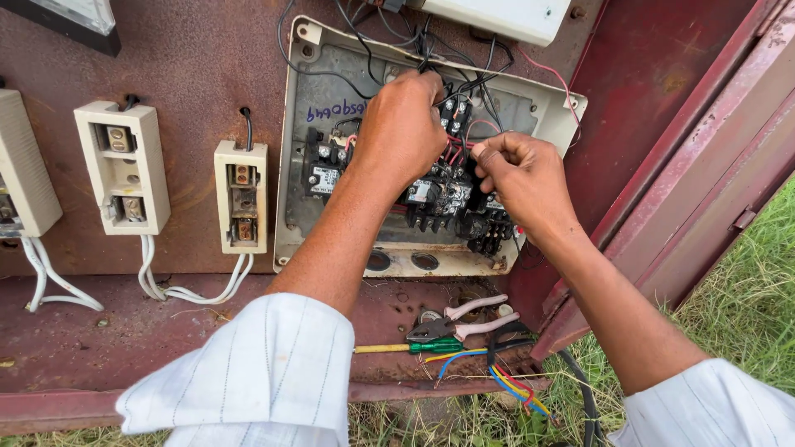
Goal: The person works on the electrical components inside a metal box by hand and with a screwdriver. They connect and disconnect wires from terminals, loosen and tighten screws on the contactors, and use a multimeter to check the connections.
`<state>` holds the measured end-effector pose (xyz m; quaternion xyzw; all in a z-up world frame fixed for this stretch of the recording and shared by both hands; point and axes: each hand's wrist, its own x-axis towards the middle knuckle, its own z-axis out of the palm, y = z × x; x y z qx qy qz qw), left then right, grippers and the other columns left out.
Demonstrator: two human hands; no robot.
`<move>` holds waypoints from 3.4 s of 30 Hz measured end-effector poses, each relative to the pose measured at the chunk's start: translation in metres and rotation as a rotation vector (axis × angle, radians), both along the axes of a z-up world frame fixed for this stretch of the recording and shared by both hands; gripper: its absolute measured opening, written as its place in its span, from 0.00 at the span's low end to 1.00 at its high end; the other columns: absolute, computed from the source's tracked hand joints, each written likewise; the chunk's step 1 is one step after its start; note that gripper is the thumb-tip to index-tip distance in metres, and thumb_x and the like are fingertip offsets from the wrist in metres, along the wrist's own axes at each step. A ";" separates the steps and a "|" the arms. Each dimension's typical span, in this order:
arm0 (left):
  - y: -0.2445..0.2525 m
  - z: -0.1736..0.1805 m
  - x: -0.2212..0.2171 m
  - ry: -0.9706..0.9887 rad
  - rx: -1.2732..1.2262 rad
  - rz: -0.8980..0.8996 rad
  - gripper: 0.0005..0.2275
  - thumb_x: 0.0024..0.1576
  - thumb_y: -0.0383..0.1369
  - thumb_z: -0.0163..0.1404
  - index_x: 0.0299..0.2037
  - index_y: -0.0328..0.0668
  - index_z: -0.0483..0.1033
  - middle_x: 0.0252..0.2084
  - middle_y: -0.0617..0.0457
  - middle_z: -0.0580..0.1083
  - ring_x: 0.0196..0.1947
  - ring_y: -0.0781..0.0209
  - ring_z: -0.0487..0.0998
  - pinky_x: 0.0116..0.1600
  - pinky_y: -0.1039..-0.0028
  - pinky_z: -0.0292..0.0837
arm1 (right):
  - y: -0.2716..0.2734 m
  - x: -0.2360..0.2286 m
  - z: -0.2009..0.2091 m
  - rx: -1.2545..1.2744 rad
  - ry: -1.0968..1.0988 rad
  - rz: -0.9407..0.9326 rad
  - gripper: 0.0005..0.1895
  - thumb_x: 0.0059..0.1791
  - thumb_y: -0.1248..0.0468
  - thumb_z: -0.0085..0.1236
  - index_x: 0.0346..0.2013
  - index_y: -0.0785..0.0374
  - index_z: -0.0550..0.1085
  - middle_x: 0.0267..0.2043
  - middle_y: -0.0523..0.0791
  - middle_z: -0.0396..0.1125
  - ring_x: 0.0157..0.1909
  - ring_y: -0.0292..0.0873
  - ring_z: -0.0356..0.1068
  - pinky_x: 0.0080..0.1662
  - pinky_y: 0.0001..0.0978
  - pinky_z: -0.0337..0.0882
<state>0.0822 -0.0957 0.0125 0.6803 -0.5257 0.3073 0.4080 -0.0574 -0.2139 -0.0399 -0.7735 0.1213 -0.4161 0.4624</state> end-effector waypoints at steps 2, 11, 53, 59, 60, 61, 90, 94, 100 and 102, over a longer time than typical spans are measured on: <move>-0.002 -0.003 0.007 -0.067 -0.034 -0.020 0.06 0.49 0.21 0.53 0.35 0.32 0.79 0.39 0.35 0.78 0.42 0.34 0.79 0.48 0.51 0.73 | 0.015 -0.013 -0.021 -0.053 0.037 0.076 0.07 0.54 0.66 0.57 0.42 0.68 0.76 0.27 0.41 0.70 0.28 0.29 0.68 0.30 0.23 0.69; -0.009 -0.009 0.012 -0.067 -0.033 -0.038 0.06 0.45 0.20 0.52 0.31 0.34 0.76 0.31 0.38 0.77 0.36 0.36 0.80 0.41 0.51 0.74 | 0.065 -0.049 -0.094 -0.265 0.465 0.331 0.07 0.49 0.63 0.61 0.35 0.64 0.80 0.24 0.44 0.73 0.27 0.37 0.70 0.32 0.34 0.72; 0.009 0.023 0.005 0.729 0.088 -0.464 0.05 0.57 0.29 0.56 0.33 0.37 0.73 0.26 0.52 0.78 0.22 0.68 0.78 0.27 0.77 0.75 | 0.038 -0.072 0.006 -0.018 0.141 0.156 0.25 0.53 0.56 0.55 0.65 0.56 0.70 0.28 0.39 0.62 0.25 0.30 0.61 0.27 0.24 0.64; 0.004 0.016 -0.004 0.573 0.123 -0.340 0.08 0.57 0.30 0.58 0.41 0.38 0.74 0.29 0.54 0.77 0.27 0.67 0.78 0.31 0.74 0.76 | 0.029 -0.109 -0.015 0.057 -0.066 -0.155 0.21 0.50 0.61 0.64 0.55 0.65 0.71 0.33 0.44 0.73 0.30 0.31 0.68 0.29 0.24 0.64; 0.004 0.018 -0.006 0.526 0.130 -0.312 0.10 0.56 0.30 0.59 0.44 0.39 0.74 0.31 0.54 0.76 0.28 0.66 0.78 0.33 0.72 0.77 | 0.027 -0.115 -0.015 0.078 -0.074 -0.215 0.19 0.50 0.61 0.64 0.53 0.65 0.73 0.35 0.44 0.75 0.33 0.31 0.71 0.29 0.24 0.66; 0.005 0.018 -0.009 0.441 0.169 -0.276 0.13 0.55 0.30 0.59 0.47 0.39 0.71 0.31 0.53 0.76 0.30 0.63 0.79 0.35 0.70 0.77 | 0.025 -0.119 -0.014 0.099 -0.083 -0.276 0.17 0.50 0.61 0.64 0.50 0.65 0.74 0.37 0.44 0.77 0.37 0.31 0.75 0.29 0.25 0.67; -0.024 -0.009 -0.035 0.074 0.178 0.224 0.40 0.49 0.47 0.67 0.62 0.33 0.54 0.44 0.34 0.77 0.43 0.35 0.81 0.45 0.50 0.77 | 0.043 -0.110 0.040 -0.748 -0.004 -0.396 0.13 0.46 0.69 0.64 0.46 0.64 0.80 0.38 0.53 0.71 0.38 0.55 0.74 0.41 0.47 0.73; -0.024 -0.010 -0.035 0.040 0.133 0.213 0.40 0.47 0.47 0.68 0.60 0.33 0.55 0.44 0.33 0.77 0.41 0.35 0.81 0.43 0.50 0.77 | 0.050 -0.103 0.051 -0.973 -0.041 -0.429 0.15 0.44 0.73 0.61 0.45 0.63 0.79 0.43 0.53 0.69 0.42 0.57 0.73 0.45 0.49 0.73; -0.017 -0.005 -0.045 0.039 0.181 0.217 0.35 0.49 0.45 0.67 0.57 0.36 0.57 0.44 0.35 0.76 0.41 0.34 0.81 0.43 0.49 0.78 | 0.046 -0.082 0.043 -0.860 -0.387 -0.334 0.14 0.57 0.59 0.66 0.42 0.66 0.72 0.37 0.46 0.67 0.39 0.44 0.70 0.42 0.40 0.70; -0.015 0.000 -0.053 0.044 0.178 0.230 0.35 0.50 0.45 0.67 0.56 0.36 0.57 0.43 0.34 0.76 0.40 0.33 0.81 0.42 0.49 0.77 | 0.043 -0.068 0.032 -0.319 -0.685 -0.043 0.16 0.61 0.54 0.56 0.39 0.64 0.70 0.35 0.43 0.65 0.37 0.38 0.68 0.43 0.33 0.70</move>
